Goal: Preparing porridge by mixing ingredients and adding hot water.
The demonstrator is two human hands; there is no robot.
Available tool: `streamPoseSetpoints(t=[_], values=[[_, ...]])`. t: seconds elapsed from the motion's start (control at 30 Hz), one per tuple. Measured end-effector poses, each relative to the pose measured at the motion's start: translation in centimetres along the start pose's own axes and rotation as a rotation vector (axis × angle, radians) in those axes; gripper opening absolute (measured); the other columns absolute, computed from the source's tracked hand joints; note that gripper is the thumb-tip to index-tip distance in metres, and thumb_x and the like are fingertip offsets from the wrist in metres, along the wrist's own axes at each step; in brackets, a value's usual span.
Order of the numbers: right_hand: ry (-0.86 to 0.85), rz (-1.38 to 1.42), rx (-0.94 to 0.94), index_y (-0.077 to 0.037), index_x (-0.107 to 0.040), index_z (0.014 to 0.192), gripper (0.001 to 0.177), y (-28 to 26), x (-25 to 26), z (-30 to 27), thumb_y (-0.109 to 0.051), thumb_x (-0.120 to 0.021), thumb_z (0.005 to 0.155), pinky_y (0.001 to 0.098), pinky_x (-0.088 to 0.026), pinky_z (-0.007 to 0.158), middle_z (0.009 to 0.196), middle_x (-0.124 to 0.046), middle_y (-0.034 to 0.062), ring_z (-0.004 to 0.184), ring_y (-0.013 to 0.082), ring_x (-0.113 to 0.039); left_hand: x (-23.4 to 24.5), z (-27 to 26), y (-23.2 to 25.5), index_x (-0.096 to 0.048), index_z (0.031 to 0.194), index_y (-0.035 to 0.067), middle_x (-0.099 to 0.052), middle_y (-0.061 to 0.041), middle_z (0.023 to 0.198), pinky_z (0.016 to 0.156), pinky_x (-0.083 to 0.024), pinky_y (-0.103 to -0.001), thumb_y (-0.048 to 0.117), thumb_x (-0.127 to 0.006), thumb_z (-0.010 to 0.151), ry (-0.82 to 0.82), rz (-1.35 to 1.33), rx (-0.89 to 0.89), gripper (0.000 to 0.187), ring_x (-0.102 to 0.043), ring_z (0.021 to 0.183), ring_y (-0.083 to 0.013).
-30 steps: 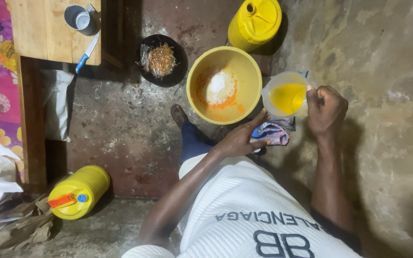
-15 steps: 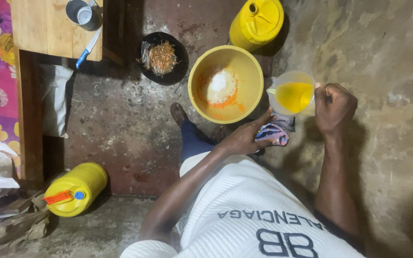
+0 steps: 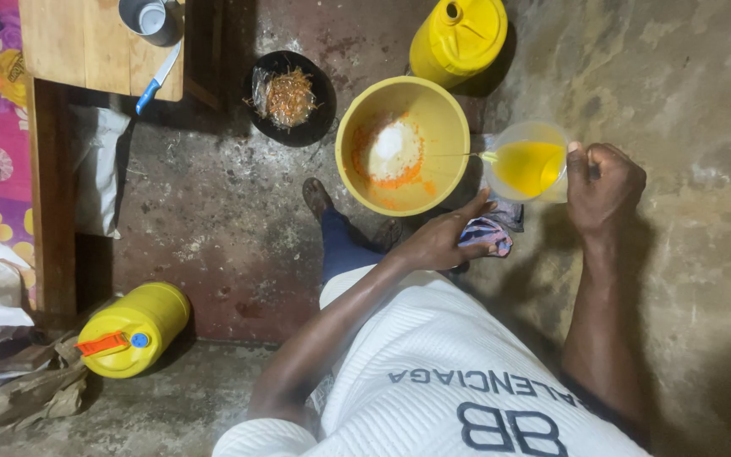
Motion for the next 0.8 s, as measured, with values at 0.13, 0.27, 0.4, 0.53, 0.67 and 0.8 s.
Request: streamPoseSetpoints(t=[0.13,0.27,0.4,0.53,0.67,0.8], values=[[-0.008,0.016,0.002,0.003,-0.045,0.075,0.049,-0.5,0.3,0.0,-0.014,-0.071,0.112,0.0417,-0.034,0.063,0.069,-0.044,0.0168,0.059,0.0248,-0.038,0.2,-0.1,0.4,-0.007,0.164,0.004,-0.048,-0.016,0.157,0.117,-0.038,-0.042,0.047,-0.074,0.087,0.0,-0.005,0.028,0.111,-0.05,0.141,-0.032],[-0.005,0.002,0.014,0.004,-0.044,0.074,0.051,-0.6,0.3,0.1,-0.015,-0.072,0.112,0.0426,-0.033,0.063,0.069,-0.042,0.0182,0.059,0.0268,-0.037,0.3,-0.2,0.4,-0.007,0.165,0.004,-0.049,-0.017,0.156,0.118,-0.04,-0.041,0.048,-0.073,0.088,0.004,-0.032,0.023,0.11,-0.052,0.141,-0.032],[-0.013,0.007,0.029,0.004,-0.046,0.075,0.048,-0.7,0.4,0.2,-0.015,-0.071,0.111,0.0421,-0.035,0.064,0.071,-0.046,0.0182,0.062,0.0284,-0.04,0.2,-0.2,0.4,-0.006,0.165,0.005,-0.049,-0.017,0.157,0.118,-0.039,-0.042,0.047,-0.074,0.088,0.007,-0.027,0.008,0.111,-0.051,0.141,-0.0327],[-0.008,0.0,0.034,0.004,-0.047,0.076,0.047,-0.6,0.4,0.2,-0.015,-0.072,0.112,0.042,-0.036,0.065,0.073,-0.047,0.0191,0.061,0.0289,-0.041,0.2,-0.2,0.4,-0.004,0.165,0.006,-0.049,-0.017,0.156,0.118,-0.04,-0.041,0.046,-0.073,0.088,0.013,-0.031,0.005,0.111,-0.052,0.14,-0.0325],[-0.017,0.01,0.031,0.004,-0.047,0.076,0.047,-1.2,0.5,0.3,-0.015,-0.071,0.111,0.0416,-0.037,0.065,0.072,-0.048,0.0182,0.065,0.0295,-0.042,0.0,-0.2,-0.1,-0.003,0.165,0.006,-0.049,-0.016,0.158,0.117,-0.04,-0.041,0.044,-0.072,0.089,0.018,-0.032,-0.026,0.11,-0.052,0.14,-0.0329],[-0.018,-0.003,0.027,0.004,-0.045,0.075,0.051,-1.1,0.5,0.3,-0.016,-0.071,0.113,0.0422,-0.035,0.064,0.07,-0.045,0.0177,0.06,0.0278,-0.039,-0.1,-0.3,-0.3,-0.003,0.165,0.006,-0.049,-0.017,0.157,0.118,-0.04,-0.041,0.044,-0.073,0.09,0.024,-0.022,-0.034,0.109,-0.051,0.142,-0.0334]])
Point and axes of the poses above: each hand's wrist, its own z-axis towards the middle knuckle, its own x-axis out of the back of the hand, y = z × x, the point moved 4 cm from there along z, towards the middle knuckle
